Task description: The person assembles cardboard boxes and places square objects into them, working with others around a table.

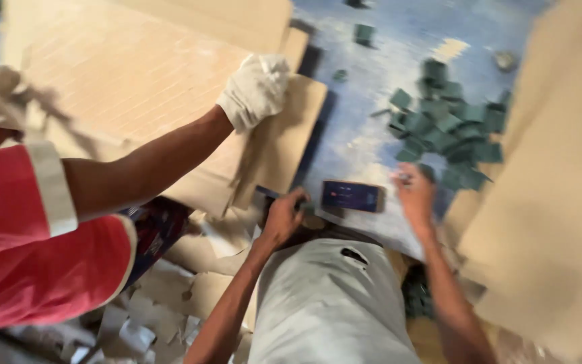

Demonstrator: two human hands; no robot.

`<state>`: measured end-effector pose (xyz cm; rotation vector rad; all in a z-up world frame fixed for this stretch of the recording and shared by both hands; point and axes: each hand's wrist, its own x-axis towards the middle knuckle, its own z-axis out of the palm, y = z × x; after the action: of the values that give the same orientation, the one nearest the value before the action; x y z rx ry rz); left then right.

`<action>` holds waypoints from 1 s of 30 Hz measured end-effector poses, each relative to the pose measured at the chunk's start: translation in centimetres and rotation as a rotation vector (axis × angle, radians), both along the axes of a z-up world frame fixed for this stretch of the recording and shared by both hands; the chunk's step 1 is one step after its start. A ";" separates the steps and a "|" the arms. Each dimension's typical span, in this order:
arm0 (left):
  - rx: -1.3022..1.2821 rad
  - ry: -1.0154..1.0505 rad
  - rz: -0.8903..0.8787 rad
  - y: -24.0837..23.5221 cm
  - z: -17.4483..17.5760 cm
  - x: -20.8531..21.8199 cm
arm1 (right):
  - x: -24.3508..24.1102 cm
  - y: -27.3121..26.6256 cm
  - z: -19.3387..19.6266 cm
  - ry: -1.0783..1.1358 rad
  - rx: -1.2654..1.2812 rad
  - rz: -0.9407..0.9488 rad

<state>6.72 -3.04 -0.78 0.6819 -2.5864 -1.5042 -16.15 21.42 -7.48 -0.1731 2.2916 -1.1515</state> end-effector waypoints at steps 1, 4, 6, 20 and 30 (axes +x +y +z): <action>-0.020 -0.007 0.036 -0.7 0.0 1.5 | -2.1 0.6 -1.5 -0.007 -0.020 0.036; -0.113 -0.283 -0.170 -0.6 0.9 6.3 | -6.2 1.6 -5.5 0.616 0.212 0.444; -0.122 -0.644 -0.354 0.4 2.4 7.5 | -7.9 0.8 -6.6 0.464 0.336 0.505; -0.003 -0.443 -0.251 0.7 6.2 13.7 | -12.1 2.9 -17.6 0.486 0.437 0.452; -0.039 -0.384 -0.081 -6.4 3.8 17.6 | -12.8 1.1 -15.6 0.445 0.471 0.249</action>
<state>24.31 -9.48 3.06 0.9563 -2.9441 -1.4623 -28.94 22.47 -23.10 -0.5581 2.7568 -0.4558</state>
